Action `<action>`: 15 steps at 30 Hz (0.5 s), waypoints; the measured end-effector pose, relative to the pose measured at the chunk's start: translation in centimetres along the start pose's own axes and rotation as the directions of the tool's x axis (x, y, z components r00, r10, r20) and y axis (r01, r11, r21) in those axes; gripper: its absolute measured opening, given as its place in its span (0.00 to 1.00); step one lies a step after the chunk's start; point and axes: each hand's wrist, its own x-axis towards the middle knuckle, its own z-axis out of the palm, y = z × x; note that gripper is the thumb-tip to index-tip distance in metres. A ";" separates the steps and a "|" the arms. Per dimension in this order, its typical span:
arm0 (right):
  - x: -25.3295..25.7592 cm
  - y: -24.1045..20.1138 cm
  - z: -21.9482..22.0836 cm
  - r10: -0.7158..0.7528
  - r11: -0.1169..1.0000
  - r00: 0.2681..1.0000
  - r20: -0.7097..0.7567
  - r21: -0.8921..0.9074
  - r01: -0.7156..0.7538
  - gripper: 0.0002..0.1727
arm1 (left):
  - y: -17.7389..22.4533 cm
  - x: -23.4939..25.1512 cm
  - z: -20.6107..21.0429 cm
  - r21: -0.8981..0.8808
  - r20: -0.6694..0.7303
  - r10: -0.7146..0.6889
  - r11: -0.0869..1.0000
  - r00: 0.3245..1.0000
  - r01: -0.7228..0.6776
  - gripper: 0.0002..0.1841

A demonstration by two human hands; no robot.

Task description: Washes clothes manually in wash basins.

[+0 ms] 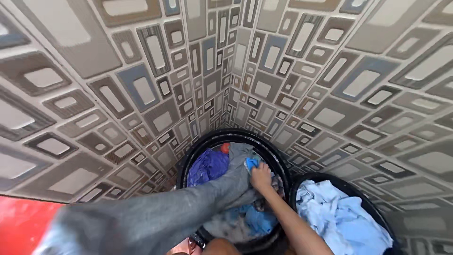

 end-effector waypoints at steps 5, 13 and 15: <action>-16.9 -11.0 -9.8 -0.658 0.507 0.753 0.024 0.753 0.419 0.14 | -4.3 3.1 11.9 0.038 0.183 0.079 0.995 0.980 -0.087 0.38; -20.0 -14.7 -13.2 0.038 0.109 0.999 0.024 0.994 -0.028 0.18 | -5.0 2.8 24.2 -0.478 0.075 0.235 0.861 0.969 -0.172 0.51; -18.9 -13.3 -15.0 0.115 -0.332 0.973 0.202 0.931 -0.153 0.22 | -5.7 1.9 24.6 -0.559 0.079 0.150 0.825 0.986 -0.080 0.51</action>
